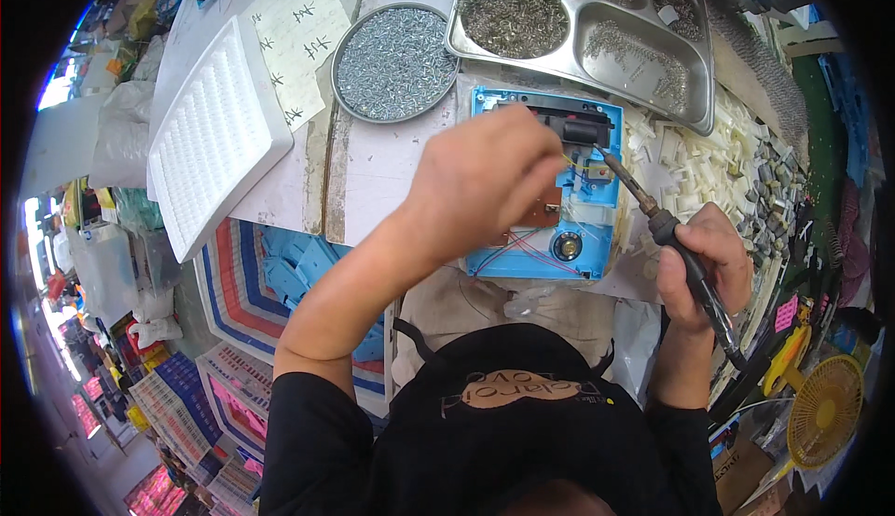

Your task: Assembling a blue electronic device, including soldering wires to a circuit board and speaker, and driving screws into the plastic casing.

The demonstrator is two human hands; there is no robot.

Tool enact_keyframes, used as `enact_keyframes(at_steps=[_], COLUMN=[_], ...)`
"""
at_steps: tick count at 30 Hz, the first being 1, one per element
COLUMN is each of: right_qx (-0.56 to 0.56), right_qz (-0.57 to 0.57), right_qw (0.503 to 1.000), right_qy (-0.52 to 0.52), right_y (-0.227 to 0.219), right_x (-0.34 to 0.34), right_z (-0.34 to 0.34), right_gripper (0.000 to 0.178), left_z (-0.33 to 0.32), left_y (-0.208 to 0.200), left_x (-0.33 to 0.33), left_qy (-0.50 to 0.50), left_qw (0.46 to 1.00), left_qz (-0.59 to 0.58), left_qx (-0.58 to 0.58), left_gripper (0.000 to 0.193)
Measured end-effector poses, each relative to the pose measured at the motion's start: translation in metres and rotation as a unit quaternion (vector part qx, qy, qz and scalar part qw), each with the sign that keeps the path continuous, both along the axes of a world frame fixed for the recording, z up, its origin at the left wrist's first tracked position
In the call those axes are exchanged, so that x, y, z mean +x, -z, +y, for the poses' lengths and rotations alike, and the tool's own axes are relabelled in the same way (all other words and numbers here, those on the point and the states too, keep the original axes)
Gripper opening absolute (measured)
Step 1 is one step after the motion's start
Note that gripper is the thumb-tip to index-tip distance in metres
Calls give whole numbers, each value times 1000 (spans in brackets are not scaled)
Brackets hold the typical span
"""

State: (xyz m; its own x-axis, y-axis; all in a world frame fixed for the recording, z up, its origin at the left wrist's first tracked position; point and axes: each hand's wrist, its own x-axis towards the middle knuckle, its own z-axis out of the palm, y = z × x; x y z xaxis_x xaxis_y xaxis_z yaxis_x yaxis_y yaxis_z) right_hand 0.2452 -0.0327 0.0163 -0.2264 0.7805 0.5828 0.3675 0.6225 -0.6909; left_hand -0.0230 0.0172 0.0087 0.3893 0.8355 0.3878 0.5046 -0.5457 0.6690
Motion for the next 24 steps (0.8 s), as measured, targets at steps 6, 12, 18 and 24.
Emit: enact_keyframes(at_steps=[6,12,18,24], right_qx=[-7,-102,-179,-174], right_qz=[25,117,131,57], right_qw=[1000,987,974,983], right_qy=[6,34,44,1], right_y=[2,0,-8,-3], right_x=[3,-6,-47,-70], right_z=[0,-5,18,39], right_gripper=[29,41,53,55], left_z=[-8,-8,-4,-3], left_y=[15,13,11,12], left_x=[-5,10,10,9], left_qy=[-17,-71,-58,-41], left_qw=[990,973,976,978], left_qz=[-122,-170,-157,-161], left_qx=[-75,-137,-139,-127], left_gripper=[15,13,11,10])
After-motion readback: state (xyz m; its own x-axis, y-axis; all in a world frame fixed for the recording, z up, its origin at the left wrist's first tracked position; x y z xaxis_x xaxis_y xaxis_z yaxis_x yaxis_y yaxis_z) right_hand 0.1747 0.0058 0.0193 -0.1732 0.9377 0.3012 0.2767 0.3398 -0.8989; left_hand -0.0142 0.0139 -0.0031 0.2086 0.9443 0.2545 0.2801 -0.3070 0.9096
